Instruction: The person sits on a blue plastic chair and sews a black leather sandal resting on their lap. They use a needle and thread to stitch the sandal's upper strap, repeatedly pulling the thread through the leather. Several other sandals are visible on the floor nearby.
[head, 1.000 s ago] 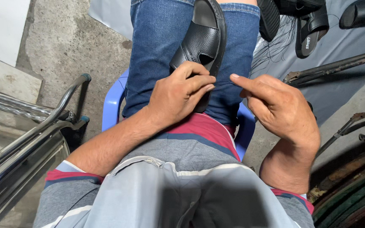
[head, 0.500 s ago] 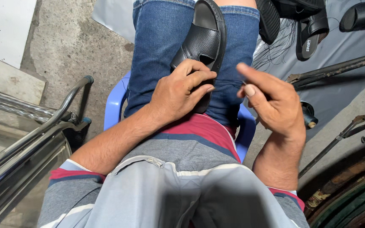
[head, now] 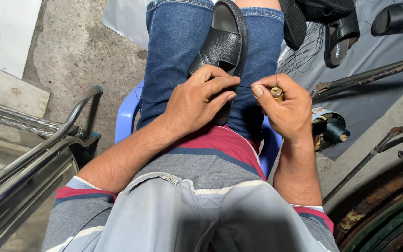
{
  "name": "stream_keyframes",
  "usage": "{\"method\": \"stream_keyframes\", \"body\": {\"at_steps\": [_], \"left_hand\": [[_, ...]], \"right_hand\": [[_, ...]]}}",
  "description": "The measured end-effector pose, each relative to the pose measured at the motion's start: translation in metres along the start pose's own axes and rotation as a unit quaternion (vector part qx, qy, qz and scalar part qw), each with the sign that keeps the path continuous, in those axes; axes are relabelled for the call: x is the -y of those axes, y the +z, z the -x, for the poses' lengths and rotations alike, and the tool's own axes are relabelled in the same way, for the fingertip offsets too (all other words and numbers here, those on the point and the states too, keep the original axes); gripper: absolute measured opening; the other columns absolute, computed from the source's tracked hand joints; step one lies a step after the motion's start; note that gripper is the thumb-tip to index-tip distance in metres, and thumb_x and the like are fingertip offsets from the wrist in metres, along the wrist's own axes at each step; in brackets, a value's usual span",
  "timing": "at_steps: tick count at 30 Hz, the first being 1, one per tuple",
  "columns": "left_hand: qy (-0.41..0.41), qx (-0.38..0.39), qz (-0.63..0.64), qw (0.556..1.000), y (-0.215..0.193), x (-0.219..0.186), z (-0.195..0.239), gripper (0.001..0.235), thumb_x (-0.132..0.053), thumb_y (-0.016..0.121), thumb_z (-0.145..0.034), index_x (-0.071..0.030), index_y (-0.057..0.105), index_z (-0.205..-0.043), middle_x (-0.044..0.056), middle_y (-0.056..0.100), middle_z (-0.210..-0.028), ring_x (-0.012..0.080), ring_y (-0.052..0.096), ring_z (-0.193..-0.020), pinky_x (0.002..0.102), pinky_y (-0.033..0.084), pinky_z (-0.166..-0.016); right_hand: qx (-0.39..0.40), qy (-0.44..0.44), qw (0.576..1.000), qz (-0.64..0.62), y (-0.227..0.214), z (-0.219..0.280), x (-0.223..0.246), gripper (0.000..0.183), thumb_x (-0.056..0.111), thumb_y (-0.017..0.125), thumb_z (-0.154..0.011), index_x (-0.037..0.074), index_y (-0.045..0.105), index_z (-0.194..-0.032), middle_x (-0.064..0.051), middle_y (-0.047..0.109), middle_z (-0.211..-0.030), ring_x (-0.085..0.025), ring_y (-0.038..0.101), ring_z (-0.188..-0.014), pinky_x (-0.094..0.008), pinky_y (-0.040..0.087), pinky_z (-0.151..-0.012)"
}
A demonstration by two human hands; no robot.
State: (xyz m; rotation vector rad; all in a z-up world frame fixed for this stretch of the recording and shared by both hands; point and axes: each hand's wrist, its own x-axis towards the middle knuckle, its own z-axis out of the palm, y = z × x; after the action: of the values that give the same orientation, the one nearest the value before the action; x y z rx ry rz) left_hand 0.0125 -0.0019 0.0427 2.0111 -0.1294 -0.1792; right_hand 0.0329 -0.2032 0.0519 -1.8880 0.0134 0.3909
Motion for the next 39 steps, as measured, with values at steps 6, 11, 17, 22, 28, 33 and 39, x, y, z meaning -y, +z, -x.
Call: {"method": "stream_keyframes", "body": {"at_steps": [6, 11, 17, 22, 28, 33, 39], "left_hand": [[-0.013, 0.009, -0.034, 0.999, 0.001, -0.007, -0.006, 0.012, -0.023, 0.063, -0.085, -0.028, 0.066, -0.096, -0.004, 0.059, -0.094, 0.0250, 0.066, -0.080, 0.039, 0.055, -0.066], [-0.021, -0.001, 0.018, 1.000, 0.005, 0.004, -0.009, 0.010, -0.023, 0.062, -0.087, -0.026, 0.066, -0.095, -0.004, 0.060, -0.091, 0.0235, 0.066, -0.080, 0.036, 0.055, -0.065], [-0.025, 0.005, 0.036, 0.999, 0.004, 0.005, -0.008, 0.010, -0.024, 0.061, -0.087, -0.026, 0.066, -0.096, -0.004, 0.060, -0.092, 0.0237, 0.066, -0.082, 0.035, 0.054, -0.066], [-0.027, 0.006, 0.053, 0.998, 0.005, 0.007, -0.008, 0.011, -0.023, 0.062, -0.087, -0.025, 0.067, -0.097, -0.003, 0.061, -0.093, 0.0232, 0.065, -0.084, 0.034, 0.054, -0.068], [-0.030, 0.020, 0.063, 0.997, -0.001, 0.001, -0.007, 0.018, -0.025, 0.064, -0.086, -0.024, 0.065, -0.105, 0.001, 0.061, -0.096, 0.0262, 0.065, -0.088, 0.038, 0.054, -0.071], [-0.026, 0.033, 0.048, 0.998, 0.000, 0.001, -0.009, 0.022, -0.029, 0.064, -0.086, -0.027, 0.064, -0.108, 0.000, 0.060, -0.097, 0.0270, 0.064, -0.088, 0.039, 0.053, -0.071], [-0.045, 0.037, 0.047, 0.997, 0.003, 0.006, -0.013, 0.013, -0.027, 0.062, -0.086, -0.030, 0.067, -0.098, -0.004, 0.061, -0.092, 0.0248, 0.065, -0.085, 0.037, 0.053, -0.070]], "right_hand": [[0.018, -0.004, 1.000, 0.018, -0.001, -0.001, -0.004, 0.006, 0.004, 0.069, -0.084, 0.001, 0.067, -0.089, -0.006, 0.051, -0.052, -0.007, 0.048, -0.048, -0.020, 0.037, -0.040], [-0.053, -0.044, 0.998, 0.005, -0.015, -0.007, -0.010, 0.008, 0.002, 0.064, -0.092, -0.005, 0.063, -0.095, -0.011, 0.052, -0.057, -0.011, 0.048, -0.048, -0.021, 0.039, -0.043], [-0.036, -0.036, 0.998, -0.030, -0.011, -0.008, -0.012, 0.030, 0.015, 0.066, -0.090, -0.004, 0.058, -0.111, -0.011, 0.056, -0.070, -0.010, 0.050, -0.051, -0.022, 0.045, -0.045], [-0.028, 0.029, 0.999, -0.036, -0.003, -0.004, -0.015, 0.017, 0.012, 0.064, -0.089, -0.002, 0.063, -0.099, -0.011, 0.059, -0.066, -0.009, 0.053, -0.047, -0.018, 0.044, -0.040], [-0.017, 0.033, 0.998, -0.056, 0.005, -0.004, -0.014, 0.011, 0.008, 0.067, -0.086, -0.002, 0.064, -0.091, -0.011, 0.058, -0.062, -0.010, 0.056, -0.048, -0.019, 0.047, -0.040], [-0.003, 0.031, 0.998, -0.058, 0.008, -0.006, -0.012, 0.011, 0.009, 0.068, -0.085, -0.001, 0.062, -0.083, -0.009, 0.054, -0.054, -0.012, 0.058, -0.049, -0.019, 0.047, -0.039], [0.000, 0.050, 0.993, -0.109, 0.012, -0.004, -0.023, 0.014, 0.011, 0.068, -0.084, -0.001, 0.061, -0.082, -0.009, 0.054, -0.054, -0.011, 0.055, -0.046, -0.020, 0.048, -0.038]]}}
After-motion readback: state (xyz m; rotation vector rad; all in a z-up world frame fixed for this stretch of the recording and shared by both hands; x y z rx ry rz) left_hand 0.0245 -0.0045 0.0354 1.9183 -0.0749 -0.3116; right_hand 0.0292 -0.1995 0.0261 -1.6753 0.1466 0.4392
